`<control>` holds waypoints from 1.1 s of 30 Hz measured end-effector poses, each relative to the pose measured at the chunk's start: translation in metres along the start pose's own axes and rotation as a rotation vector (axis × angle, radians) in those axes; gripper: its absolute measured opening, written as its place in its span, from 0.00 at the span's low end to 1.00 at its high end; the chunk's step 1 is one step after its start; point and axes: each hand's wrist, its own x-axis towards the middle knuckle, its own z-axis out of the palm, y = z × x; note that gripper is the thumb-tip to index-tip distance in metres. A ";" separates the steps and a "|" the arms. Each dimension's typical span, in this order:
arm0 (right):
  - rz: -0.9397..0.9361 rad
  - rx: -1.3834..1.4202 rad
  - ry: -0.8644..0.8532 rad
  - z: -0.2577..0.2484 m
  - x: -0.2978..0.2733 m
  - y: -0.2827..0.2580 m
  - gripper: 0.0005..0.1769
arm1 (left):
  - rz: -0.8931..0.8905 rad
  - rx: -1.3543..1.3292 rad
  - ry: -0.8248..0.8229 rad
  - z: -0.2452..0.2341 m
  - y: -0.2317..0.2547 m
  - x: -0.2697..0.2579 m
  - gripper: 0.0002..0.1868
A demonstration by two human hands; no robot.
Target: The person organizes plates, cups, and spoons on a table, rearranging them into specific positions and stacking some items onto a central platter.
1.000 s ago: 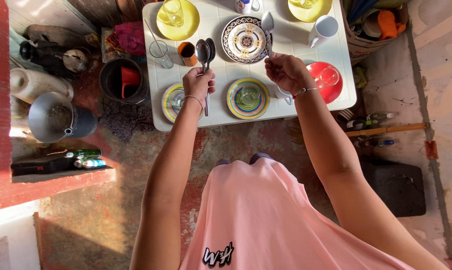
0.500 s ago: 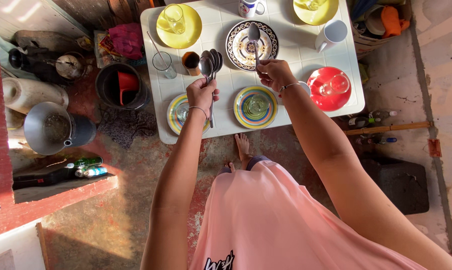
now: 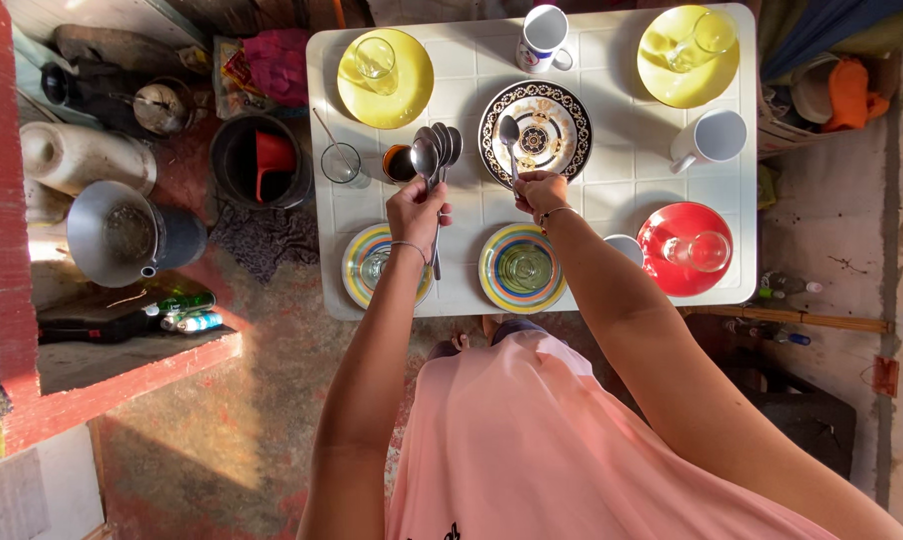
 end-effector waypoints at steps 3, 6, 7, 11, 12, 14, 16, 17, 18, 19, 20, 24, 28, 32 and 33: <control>0.011 0.005 -0.016 0.000 0.004 0.001 0.05 | -0.023 -0.009 0.008 0.005 -0.003 0.009 0.08; 0.021 -0.024 -0.003 0.002 0.001 -0.002 0.05 | -0.030 -0.019 0.015 0.010 -0.002 0.014 0.08; 0.021 -0.043 0.008 0.003 -0.001 -0.003 0.05 | -0.027 -0.022 0.017 0.012 -0.001 0.015 0.08; -0.068 -0.089 0.059 0.001 -0.014 -0.007 0.07 | -0.039 -0.022 0.024 0.021 -0.002 0.021 0.08; -0.083 -0.122 0.075 0.002 -0.017 -0.009 0.08 | -0.041 -0.020 0.029 0.024 -0.002 0.023 0.08; -0.094 -0.173 0.097 0.003 -0.022 -0.014 0.09 | -0.048 -0.021 0.034 0.028 -0.002 0.023 0.08; -0.084 -0.211 0.110 0.004 -0.026 -0.016 0.08 | -0.058 -0.029 0.032 0.033 -0.003 0.022 0.08; -0.082 -0.212 0.104 0.004 -0.027 -0.016 0.08 | -0.062 -0.027 0.030 0.034 -0.003 0.022 0.08; -0.079 -0.212 0.100 0.003 -0.027 -0.014 0.08 | -0.066 -0.024 0.027 0.035 -0.003 0.022 0.08; -0.076 -0.212 0.096 0.002 -0.027 -0.012 0.08 | -0.070 -0.022 0.023 0.036 -0.003 0.021 0.08; -0.070 -0.212 0.091 0.001 -0.025 -0.012 0.08 | -0.071 -0.025 0.016 0.037 -0.003 0.021 0.08; -0.088 -0.167 0.062 -0.008 -0.022 -0.010 0.11 | -0.086 -0.031 -0.014 0.035 -0.007 0.025 0.07; -0.138 -0.131 0.041 -0.013 -0.064 -0.031 0.14 | -0.139 -0.111 -0.040 0.034 -0.020 0.034 0.07; -0.169 0.049 -0.220 -0.003 -0.137 -0.074 0.14 | -0.141 -0.152 -0.066 0.037 -0.029 0.048 0.08; -0.202 0.030 -0.278 -0.003 -0.157 -0.080 0.15 | -0.134 -0.164 -0.068 0.039 -0.033 0.050 0.08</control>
